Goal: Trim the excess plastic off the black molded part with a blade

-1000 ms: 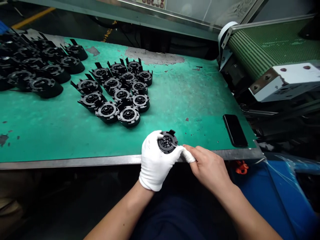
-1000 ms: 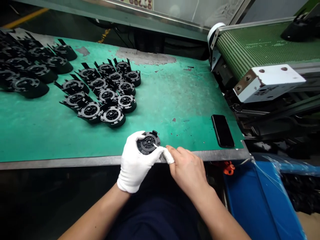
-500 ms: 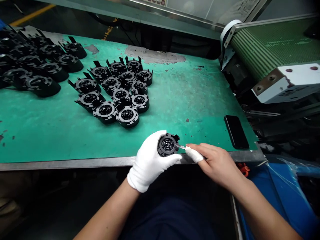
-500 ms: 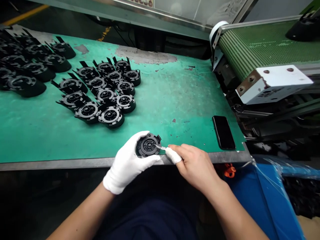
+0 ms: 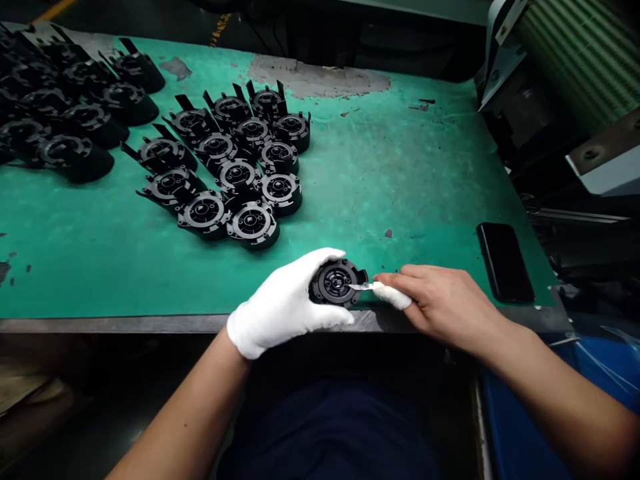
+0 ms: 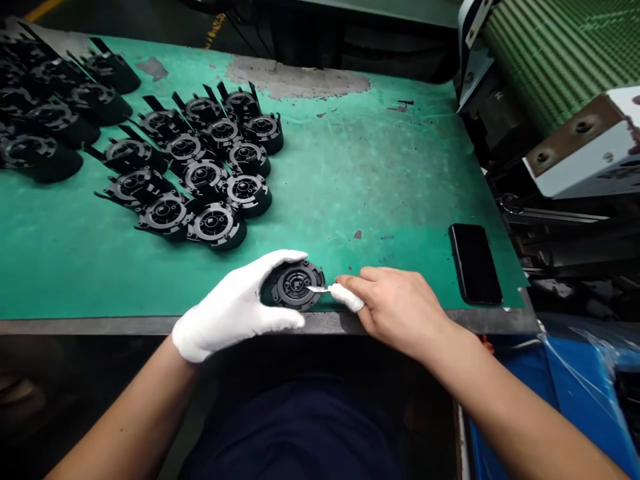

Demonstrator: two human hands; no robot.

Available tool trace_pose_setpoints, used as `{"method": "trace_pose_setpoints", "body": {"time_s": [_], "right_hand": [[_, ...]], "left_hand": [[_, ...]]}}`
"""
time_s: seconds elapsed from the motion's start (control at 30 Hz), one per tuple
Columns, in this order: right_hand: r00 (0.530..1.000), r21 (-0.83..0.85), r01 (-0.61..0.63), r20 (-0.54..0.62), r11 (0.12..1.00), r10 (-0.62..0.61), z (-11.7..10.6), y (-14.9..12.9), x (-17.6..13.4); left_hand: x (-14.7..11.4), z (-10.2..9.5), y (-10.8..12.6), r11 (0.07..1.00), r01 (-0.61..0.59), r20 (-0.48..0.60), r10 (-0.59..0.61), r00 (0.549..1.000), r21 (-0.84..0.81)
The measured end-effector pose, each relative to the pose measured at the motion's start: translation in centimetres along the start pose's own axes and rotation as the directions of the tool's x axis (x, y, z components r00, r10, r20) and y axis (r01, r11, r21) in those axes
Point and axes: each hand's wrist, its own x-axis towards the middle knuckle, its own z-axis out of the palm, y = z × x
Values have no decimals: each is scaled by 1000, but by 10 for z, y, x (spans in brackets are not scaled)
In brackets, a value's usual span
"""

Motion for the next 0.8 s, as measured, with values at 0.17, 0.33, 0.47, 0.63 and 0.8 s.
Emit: {"method": "trace_pose_setpoints", "body": {"time_s": [0.17,0.33,0.47,0.63,0.8], "right_hand": [[995,29,-43,-93,999,46,12,-2,-11],[994,316,-61,-65,947,85,19,-14,-34],[997,366,-75,-5,928,83,24,-34,-46],[996,374,-91,19,923,91,25,-47,-43],[998,416,-61,42,907,48,18,-44,-36]], "left_hand": [[-6,19,3,1000,17,-141,-19,990,-18],[-17,48,7,1000,26,-361,-30,932,-18],[-22,62,10,999,22,-449,-36,893,-38],[-22,64,6,1000,1,-447,-8,895,-16],[-23,64,4,1000,8,-451,-9,893,-3]]}}
